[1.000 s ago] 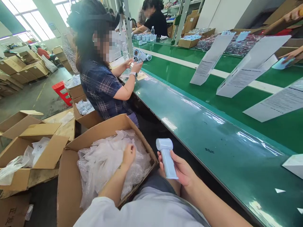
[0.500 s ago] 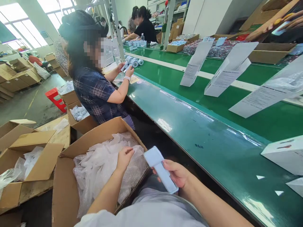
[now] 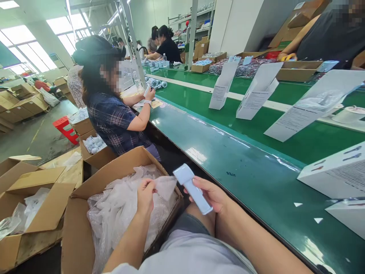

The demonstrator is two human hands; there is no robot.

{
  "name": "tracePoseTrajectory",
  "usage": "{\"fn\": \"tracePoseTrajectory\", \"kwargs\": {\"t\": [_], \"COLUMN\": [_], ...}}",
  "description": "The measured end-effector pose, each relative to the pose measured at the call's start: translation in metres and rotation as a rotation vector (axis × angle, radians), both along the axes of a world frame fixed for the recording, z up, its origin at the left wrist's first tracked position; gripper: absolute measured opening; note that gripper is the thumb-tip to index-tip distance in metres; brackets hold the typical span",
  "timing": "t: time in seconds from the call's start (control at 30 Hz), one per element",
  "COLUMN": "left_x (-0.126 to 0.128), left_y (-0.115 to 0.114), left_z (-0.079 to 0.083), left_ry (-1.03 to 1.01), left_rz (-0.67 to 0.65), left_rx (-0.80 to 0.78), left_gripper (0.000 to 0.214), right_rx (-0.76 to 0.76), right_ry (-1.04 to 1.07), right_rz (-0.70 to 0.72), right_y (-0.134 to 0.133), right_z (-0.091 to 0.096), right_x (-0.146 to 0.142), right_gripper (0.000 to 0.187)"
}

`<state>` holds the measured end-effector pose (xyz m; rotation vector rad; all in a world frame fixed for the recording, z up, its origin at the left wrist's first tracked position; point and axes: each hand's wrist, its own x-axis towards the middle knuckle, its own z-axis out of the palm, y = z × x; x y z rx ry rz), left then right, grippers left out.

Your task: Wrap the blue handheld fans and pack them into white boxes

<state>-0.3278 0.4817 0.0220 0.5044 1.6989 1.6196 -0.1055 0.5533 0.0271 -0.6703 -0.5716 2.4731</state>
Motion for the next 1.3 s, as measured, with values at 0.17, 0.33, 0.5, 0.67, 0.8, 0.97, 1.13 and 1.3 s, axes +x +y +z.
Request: {"fn": "tracePoseTrajectory", "kwargs": {"t": [0.17,0.33,0.5,0.67,0.8,0.97,1.13,1.3], "left_x": [0.015,0.053,0.054,0.051,0.051,0.043,0.057,0.049], "left_y": [0.005,-0.008,-0.011,0.006,0.009,0.009,0.009,-0.001], "left_z": [0.024,0.025,0.022,0.029,0.041,0.049,0.05,0.052], "left_ry": [0.018,0.073,0.072,0.067,0.432,0.919,1.366,1.646], "left_rz": [0.006,-0.291,-0.328,-0.104,-0.359,-0.659,-0.536,-0.65], "left_rx": [0.147,0.191,0.137,0.162,0.151,0.13,0.585,0.853], "left_gripper": [0.023,0.018,0.023,0.025,0.022,0.016,0.011,0.017], "right_rx": [-0.031,-0.089,0.058,0.214,0.259,0.143,0.116,0.137], "right_ry": [0.243,0.27,0.162,-0.055,-0.105,-0.175,-0.206,-0.181], "right_rz": [0.237,0.26,0.186,0.126,0.048,0.017,0.055,-0.042], "right_y": [-0.016,-0.025,-0.02,-0.03,-0.034,-0.035,-0.04,-0.041], "right_z": [0.023,0.014,0.008,0.013,0.013,0.015,0.022,0.026], "right_x": [0.013,-0.005,-0.002,0.006,0.012,0.021,0.02,0.025], "right_gripper": [0.037,0.034,0.037,0.038,0.055,0.052,0.043,0.046]}}
